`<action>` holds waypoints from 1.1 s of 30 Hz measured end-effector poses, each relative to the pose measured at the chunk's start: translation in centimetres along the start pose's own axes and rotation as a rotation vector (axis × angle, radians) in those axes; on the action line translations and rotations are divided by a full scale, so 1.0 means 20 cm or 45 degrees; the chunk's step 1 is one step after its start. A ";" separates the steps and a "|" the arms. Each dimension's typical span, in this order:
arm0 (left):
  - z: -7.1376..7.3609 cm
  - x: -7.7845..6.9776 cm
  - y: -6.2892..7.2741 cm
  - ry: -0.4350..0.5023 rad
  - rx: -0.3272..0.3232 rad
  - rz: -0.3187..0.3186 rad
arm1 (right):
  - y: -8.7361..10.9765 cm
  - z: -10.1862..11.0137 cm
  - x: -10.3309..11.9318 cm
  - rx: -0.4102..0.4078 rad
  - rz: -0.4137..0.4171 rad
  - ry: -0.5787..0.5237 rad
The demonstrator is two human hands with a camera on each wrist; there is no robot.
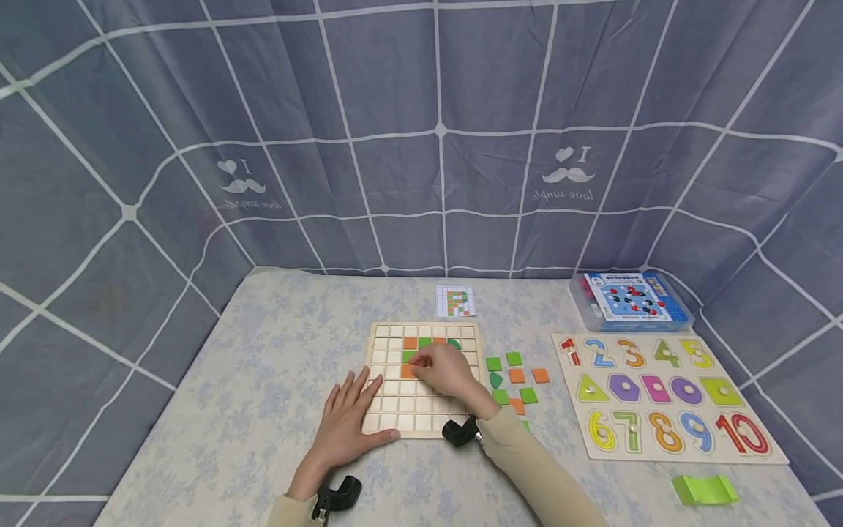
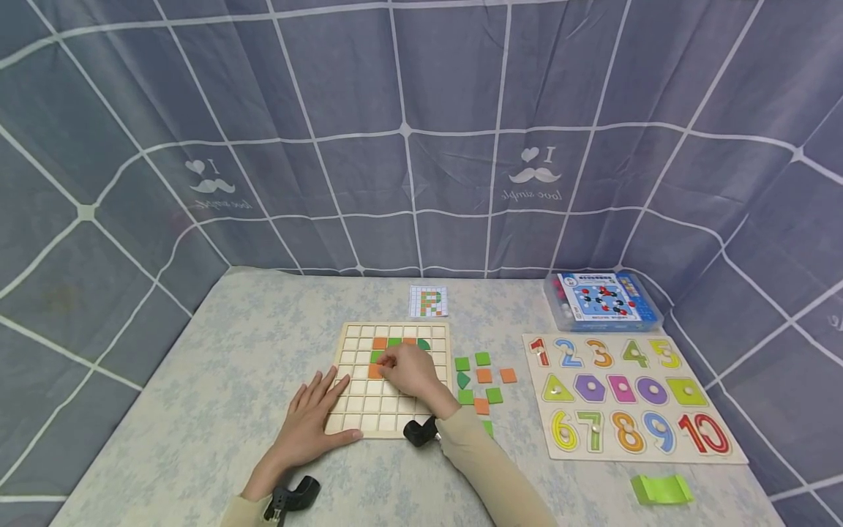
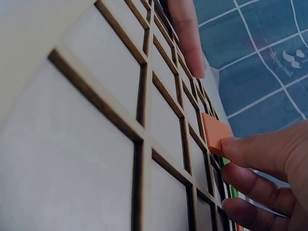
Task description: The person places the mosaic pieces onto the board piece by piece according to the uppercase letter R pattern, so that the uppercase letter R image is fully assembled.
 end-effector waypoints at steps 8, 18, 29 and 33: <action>0.00 0.00 0.00 -0.003 0.003 -0.002 | 0.00 -0.01 0.00 -0.006 -0.002 0.025; 0.00 0.00 -0.01 -0.005 -0.005 -0.012 | -0.01 0.00 0.01 0.003 0.011 0.038; -0.01 0.01 0.00 -0.009 -0.004 -0.008 | 0.00 -0.01 -0.01 -0.008 0.029 0.071; -0.01 0.01 0.00 -0.010 -0.006 -0.007 | 0.00 -0.01 -0.02 -0.003 0.033 0.068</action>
Point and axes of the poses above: each hand's wrist, its own y-axis away from the middle knuckle, its own z-axis out of the back of the hand, x = y × z, the point moved 6 cm from there along -y, towards the middle knuckle, and after that the axes turned 14 degrees about -x, right-handed, at the moved point
